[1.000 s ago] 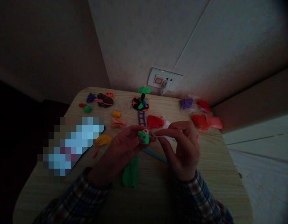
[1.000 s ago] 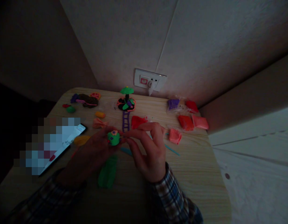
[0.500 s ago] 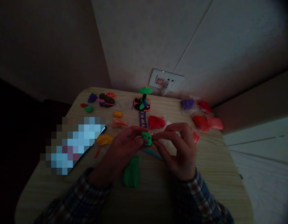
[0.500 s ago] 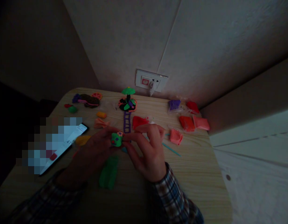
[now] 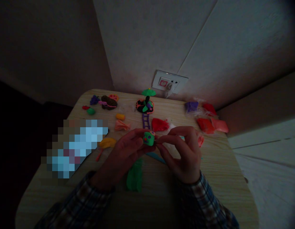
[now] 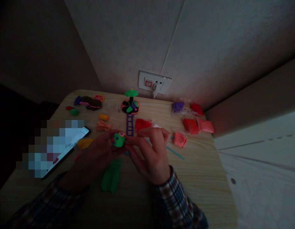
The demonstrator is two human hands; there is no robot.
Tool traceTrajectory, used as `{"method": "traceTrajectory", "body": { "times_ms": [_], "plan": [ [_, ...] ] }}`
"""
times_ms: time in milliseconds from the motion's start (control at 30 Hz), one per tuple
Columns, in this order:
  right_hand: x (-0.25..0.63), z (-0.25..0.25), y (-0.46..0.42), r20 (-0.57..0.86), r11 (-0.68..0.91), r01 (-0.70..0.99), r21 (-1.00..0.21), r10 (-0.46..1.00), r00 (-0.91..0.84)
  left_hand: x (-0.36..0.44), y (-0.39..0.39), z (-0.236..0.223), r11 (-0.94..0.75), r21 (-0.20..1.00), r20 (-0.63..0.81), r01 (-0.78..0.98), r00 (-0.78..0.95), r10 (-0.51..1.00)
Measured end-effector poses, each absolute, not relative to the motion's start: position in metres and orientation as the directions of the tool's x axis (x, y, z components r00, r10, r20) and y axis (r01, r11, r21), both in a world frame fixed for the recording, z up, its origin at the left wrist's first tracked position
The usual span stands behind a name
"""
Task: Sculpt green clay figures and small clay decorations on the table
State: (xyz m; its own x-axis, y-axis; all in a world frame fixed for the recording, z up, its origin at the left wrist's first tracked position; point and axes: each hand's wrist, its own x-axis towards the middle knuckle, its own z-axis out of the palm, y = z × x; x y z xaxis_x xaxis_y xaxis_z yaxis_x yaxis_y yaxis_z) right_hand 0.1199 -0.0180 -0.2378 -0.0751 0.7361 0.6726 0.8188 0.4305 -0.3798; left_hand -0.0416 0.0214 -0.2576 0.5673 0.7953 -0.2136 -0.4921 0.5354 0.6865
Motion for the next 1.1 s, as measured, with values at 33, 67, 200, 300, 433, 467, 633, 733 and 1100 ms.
{"method": "traceTrajectory", "body": {
  "times_ms": [33,67,200,300,433,467,633,733,1100],
  "plan": [
    [0.120,-0.238,-0.018,0.668,0.434,0.798,-0.418,0.743,-0.053,-0.042,0.021,-0.258,0.540,0.683,-0.212,-0.491,0.575,0.790],
    [0.120,-0.238,-0.018,0.663,0.435,0.771,-0.465,0.749,-0.022,-0.042,0.021,-0.258,0.546,0.681,-0.212,-0.488,0.582,0.785],
    [0.120,-0.239,-0.017,0.623,0.436,0.598,-0.673,0.770,0.139,-0.042,0.021,-0.258,0.560,0.676,-0.232,-0.479,0.583,0.778],
    [0.121,-0.240,-0.013,0.546,0.414,0.443,-0.795,0.806,0.227,-0.042,0.022,-0.258,0.567,0.669,-0.254,-0.480,0.570,0.782],
    [0.125,-0.245,-0.009,0.475,0.405,0.278,-0.871,0.840,0.263,-0.041,0.023,-0.259,0.559,0.651,-0.266,-0.514,0.535,0.802],
    [0.126,-0.246,-0.008,0.461,0.405,0.242,-0.882,0.848,0.261,-0.041,0.023,-0.259,0.558,0.646,-0.267,-0.521,0.531,0.805],
    [0.125,-0.246,-0.008,0.427,0.401,0.151,-0.904,0.873,0.236,-0.041,0.022,-0.255,0.558,0.647,-0.268,-0.519,0.531,0.804],
    [0.124,-0.245,-0.009,0.407,0.380,0.152,-0.912,0.884,0.229,-0.041,0.021,-0.253,0.527,0.684,-0.229,-0.504,0.537,0.812],
    [0.120,-0.244,-0.010,0.318,0.321,0.029,-0.947,0.918,0.236,-0.038,0.022,-0.249,0.488,0.740,-0.228,-0.463,0.510,0.830]
  ]
}}
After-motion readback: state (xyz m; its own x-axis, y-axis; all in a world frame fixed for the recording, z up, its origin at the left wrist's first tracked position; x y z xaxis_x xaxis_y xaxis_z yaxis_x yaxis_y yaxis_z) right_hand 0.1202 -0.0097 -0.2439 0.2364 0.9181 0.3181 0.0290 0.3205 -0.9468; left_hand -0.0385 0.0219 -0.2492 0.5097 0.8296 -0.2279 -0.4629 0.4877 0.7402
